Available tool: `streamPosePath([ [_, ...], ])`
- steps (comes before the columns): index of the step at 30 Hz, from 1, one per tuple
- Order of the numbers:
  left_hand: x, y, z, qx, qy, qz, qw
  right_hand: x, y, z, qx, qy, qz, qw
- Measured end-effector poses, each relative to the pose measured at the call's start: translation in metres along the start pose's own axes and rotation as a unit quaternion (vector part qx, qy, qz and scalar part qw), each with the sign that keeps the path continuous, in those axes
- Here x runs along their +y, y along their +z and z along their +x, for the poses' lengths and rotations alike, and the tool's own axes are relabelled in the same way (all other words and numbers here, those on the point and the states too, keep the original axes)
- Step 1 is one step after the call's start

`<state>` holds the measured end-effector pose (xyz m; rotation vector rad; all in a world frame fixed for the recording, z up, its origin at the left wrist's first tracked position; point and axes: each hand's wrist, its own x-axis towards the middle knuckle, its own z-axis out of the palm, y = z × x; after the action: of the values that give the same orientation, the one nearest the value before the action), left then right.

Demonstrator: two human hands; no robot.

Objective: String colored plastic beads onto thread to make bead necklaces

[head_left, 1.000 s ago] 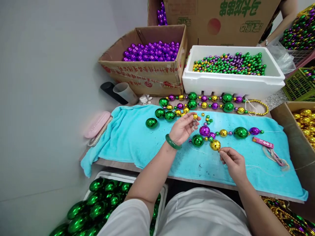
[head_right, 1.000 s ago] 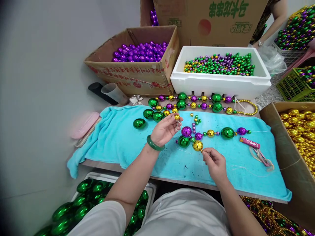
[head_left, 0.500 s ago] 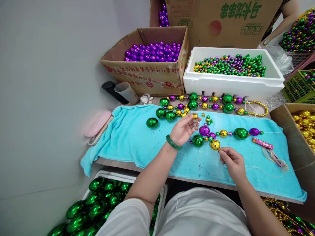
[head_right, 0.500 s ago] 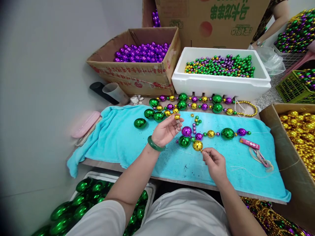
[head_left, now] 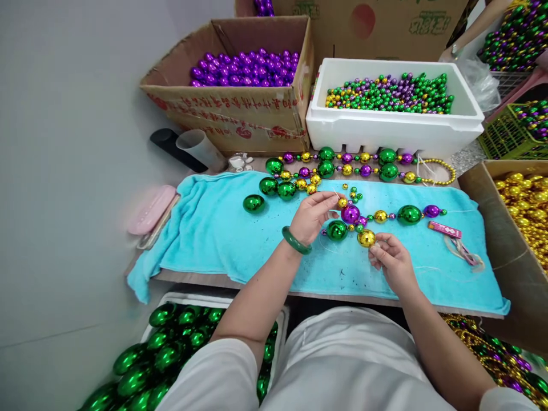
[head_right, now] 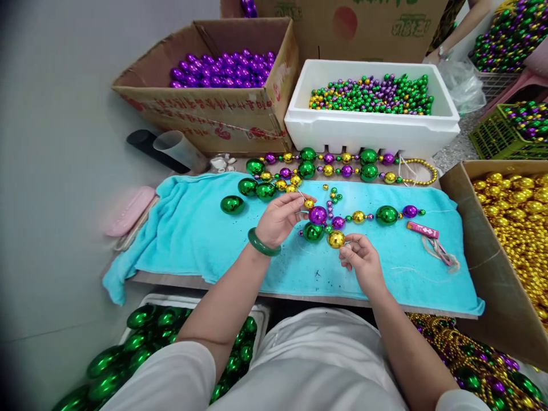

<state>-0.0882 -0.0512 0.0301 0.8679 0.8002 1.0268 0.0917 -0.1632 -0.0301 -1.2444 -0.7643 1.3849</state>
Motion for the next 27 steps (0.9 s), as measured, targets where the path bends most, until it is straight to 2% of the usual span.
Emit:
streamPosePath([
  [4,0.000,0.006,-0.006,-0.018,0.054,0.087,0.995,0.011,-0.009,-0.003,-0.012,0.028,0.000,1.000],
  [8,0.004,0.017,-0.013,-0.062,0.097,0.161,0.980,0.009,-0.016,-0.008,0.002,0.029,-0.133,0.991],
  [10,0.006,0.023,-0.016,-0.072,0.110,0.204,0.970,-0.001,-0.017,-0.009,0.031,-0.006,-0.189,0.981],
  [12,0.008,0.031,-0.019,-0.082,0.120,0.250,0.957,-0.016,-0.015,-0.009,0.057,-0.058,-0.200,0.977],
  [15,0.012,0.043,-0.024,-0.096,0.151,0.299,0.937,-0.037,-0.005,-0.007,0.032,-0.125,-0.183,0.975],
  [18,0.020,0.055,-0.028,-0.100,0.195,0.300,0.929,-0.043,0.005,-0.001,-0.019,-0.145,-0.181,0.973],
  [22,0.031,0.066,-0.031,-0.102,0.241,0.287,0.922,-0.035,0.011,0.006,-0.044,-0.134,-0.176,0.974],
  [25,0.029,0.067,-0.029,-0.095,0.250,0.269,0.925,-0.029,0.009,0.007,-0.051,-0.130,-0.157,0.978],
  [27,0.020,0.062,-0.028,-0.097,0.237,0.255,0.932,-0.029,0.007,0.005,-0.043,-0.134,-0.134,0.981],
])
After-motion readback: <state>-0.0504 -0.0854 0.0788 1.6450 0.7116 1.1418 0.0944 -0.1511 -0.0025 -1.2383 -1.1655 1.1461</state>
